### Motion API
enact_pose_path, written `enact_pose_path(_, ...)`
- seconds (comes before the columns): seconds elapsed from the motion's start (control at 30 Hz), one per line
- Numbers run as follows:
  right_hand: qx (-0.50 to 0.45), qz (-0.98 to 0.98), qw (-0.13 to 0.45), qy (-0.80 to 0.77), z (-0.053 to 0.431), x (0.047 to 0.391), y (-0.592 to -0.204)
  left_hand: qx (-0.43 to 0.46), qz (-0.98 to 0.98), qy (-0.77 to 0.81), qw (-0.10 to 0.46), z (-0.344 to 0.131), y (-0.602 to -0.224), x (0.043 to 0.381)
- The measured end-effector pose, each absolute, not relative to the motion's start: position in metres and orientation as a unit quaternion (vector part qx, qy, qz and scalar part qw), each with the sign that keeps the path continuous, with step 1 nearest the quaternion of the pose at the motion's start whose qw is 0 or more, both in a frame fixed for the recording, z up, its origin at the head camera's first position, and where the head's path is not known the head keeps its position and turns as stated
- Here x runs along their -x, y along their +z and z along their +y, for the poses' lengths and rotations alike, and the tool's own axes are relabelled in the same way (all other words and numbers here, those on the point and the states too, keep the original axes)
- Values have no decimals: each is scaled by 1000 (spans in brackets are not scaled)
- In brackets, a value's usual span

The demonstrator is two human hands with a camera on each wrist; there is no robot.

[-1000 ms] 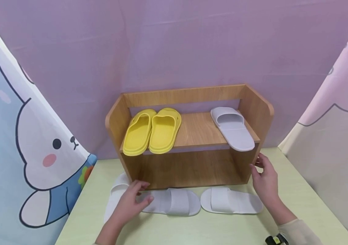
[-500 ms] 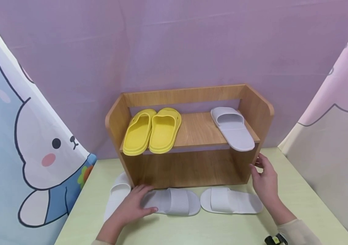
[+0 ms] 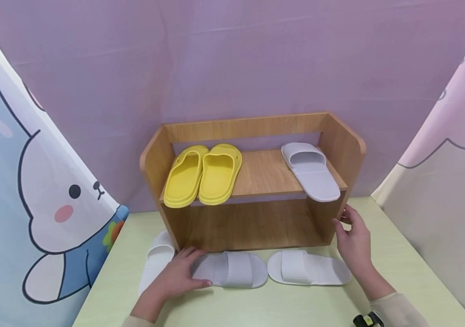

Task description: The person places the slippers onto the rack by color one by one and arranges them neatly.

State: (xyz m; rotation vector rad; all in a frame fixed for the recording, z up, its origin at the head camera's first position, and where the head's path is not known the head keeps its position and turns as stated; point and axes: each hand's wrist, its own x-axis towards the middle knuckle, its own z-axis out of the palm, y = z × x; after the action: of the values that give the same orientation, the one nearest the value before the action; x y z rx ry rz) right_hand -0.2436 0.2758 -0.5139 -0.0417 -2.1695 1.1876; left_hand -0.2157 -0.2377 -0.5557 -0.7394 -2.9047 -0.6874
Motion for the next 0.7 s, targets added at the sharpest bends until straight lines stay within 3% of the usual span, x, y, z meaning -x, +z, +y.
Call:
enact_pose_path(0.17,15,-829,329,453,276,244,-515,244,-943,-224,20,-238,-555,217)
enact_pose_path(0.43,11,-826,333,454,276,243,-515,292,-934,-201,49,-242,-556,218)
enact_pose_path(0.7,14,-825,337,453,275,244,-515,287,-937,-201,-11,-245,-552,221)
